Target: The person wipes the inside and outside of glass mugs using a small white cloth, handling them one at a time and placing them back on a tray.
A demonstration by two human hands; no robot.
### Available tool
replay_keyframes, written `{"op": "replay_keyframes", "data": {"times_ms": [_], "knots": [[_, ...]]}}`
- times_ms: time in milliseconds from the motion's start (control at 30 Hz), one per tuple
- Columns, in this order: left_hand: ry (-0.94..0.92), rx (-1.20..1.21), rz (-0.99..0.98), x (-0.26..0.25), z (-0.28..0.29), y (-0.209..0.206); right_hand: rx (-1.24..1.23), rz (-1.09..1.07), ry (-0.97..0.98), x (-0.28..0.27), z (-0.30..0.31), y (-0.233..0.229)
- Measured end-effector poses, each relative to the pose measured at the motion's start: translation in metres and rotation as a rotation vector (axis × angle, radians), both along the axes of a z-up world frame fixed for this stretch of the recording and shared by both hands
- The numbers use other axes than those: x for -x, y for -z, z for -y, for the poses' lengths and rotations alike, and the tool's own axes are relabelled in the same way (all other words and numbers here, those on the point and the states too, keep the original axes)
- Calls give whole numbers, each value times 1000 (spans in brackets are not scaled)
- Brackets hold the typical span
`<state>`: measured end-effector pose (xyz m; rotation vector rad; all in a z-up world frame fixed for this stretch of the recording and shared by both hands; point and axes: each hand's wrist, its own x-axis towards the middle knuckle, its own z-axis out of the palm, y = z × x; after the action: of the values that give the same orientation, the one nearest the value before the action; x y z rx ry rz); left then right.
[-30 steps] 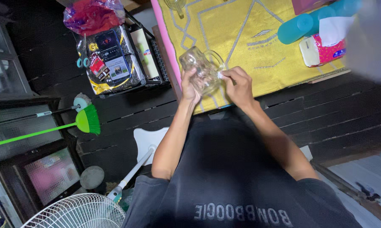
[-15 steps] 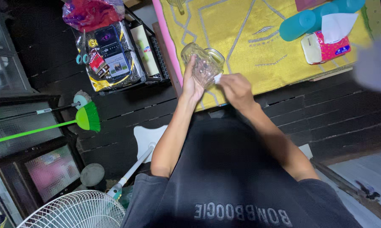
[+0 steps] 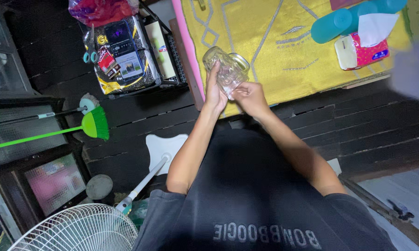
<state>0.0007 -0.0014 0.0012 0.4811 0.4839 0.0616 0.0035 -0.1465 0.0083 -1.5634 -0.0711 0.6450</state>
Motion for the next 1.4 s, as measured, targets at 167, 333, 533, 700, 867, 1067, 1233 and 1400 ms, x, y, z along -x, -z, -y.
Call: {"op": "replay_keyframes", "data": {"times_ms": [167,333,533,700,867,1067,1233,1400], "knots": [[-4,-96,-4,0,0,-9,-772,-611,293,-9,7,22],[66,-35,-41,0,1,-12,-532,-288,237,5,0,13],[95,107,-113,-7,-4,5,266,699,-128,2,8,-27],[52,126,-190,-4,-8,23,469,1172,-258,-7,19,-42],[189,222,-84,1,-6,42,393,1366,-224,-16,29,-53],[221,187,-228,-1,2,10,546,1422,-279,-18,35,-51],[151,189,-220,-6,3,15,679,1230,-241,-6,25,-40],[157,57,-235,-6,4,13,537,427,-78,6,6,-36]]}}
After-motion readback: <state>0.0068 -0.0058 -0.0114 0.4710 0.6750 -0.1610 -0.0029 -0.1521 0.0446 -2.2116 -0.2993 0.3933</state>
